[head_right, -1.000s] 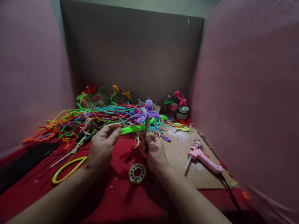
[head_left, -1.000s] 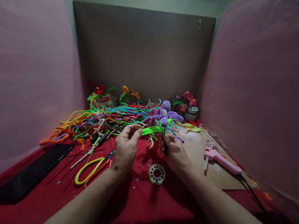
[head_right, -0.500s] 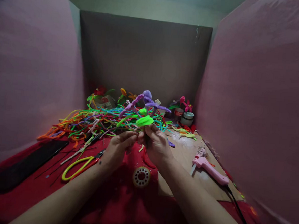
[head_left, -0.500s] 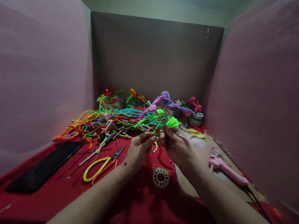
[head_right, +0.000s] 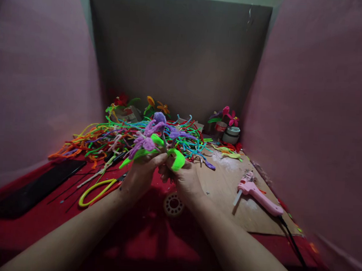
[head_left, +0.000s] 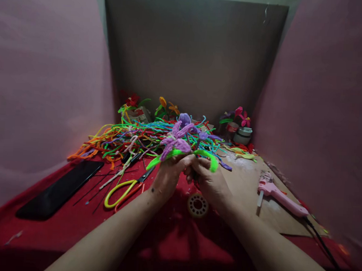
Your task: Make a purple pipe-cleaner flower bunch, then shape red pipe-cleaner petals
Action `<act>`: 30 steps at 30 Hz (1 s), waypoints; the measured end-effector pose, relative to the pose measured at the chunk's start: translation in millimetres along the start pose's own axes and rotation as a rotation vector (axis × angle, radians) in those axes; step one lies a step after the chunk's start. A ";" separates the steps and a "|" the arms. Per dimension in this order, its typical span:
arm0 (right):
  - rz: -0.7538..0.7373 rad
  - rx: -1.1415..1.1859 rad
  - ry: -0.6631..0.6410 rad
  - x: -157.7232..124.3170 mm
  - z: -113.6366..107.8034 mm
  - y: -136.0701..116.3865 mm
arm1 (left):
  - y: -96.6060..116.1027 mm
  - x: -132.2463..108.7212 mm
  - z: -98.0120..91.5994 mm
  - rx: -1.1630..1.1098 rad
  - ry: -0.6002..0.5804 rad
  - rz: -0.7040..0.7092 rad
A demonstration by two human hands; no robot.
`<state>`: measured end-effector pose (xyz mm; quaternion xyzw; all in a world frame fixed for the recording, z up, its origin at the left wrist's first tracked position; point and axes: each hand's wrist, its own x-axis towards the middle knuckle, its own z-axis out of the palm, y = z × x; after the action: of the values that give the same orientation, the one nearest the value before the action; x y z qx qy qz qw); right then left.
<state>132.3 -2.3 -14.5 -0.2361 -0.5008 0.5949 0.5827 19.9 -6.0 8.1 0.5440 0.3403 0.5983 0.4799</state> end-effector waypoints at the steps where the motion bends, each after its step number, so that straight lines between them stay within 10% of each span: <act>1: -0.007 -0.024 0.002 -0.6 0.8 0.7 | -0.5 0.1 1.2 -0.012 -0.024 0.003; 13: -0.072 -0.027 0.192 2.3 -3.9 -7.8 | 19.4 -6.8 3.5 0.211 0.087 0.092; 19: -0.099 0.096 0.088 4.6 1.5 -18.4 | 7.9 -1.8 -1.4 0.395 -0.007 0.126; 30: 0.126 0.095 0.193 -2.1 -1.1 -18.7 | -7.7 7.8 2.4 0.263 -0.046 0.085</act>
<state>142.2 -7.3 0.7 -0.2955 -0.3980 0.6278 0.6001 24.1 3.4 3.9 0.6296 0.3813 0.5559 0.3863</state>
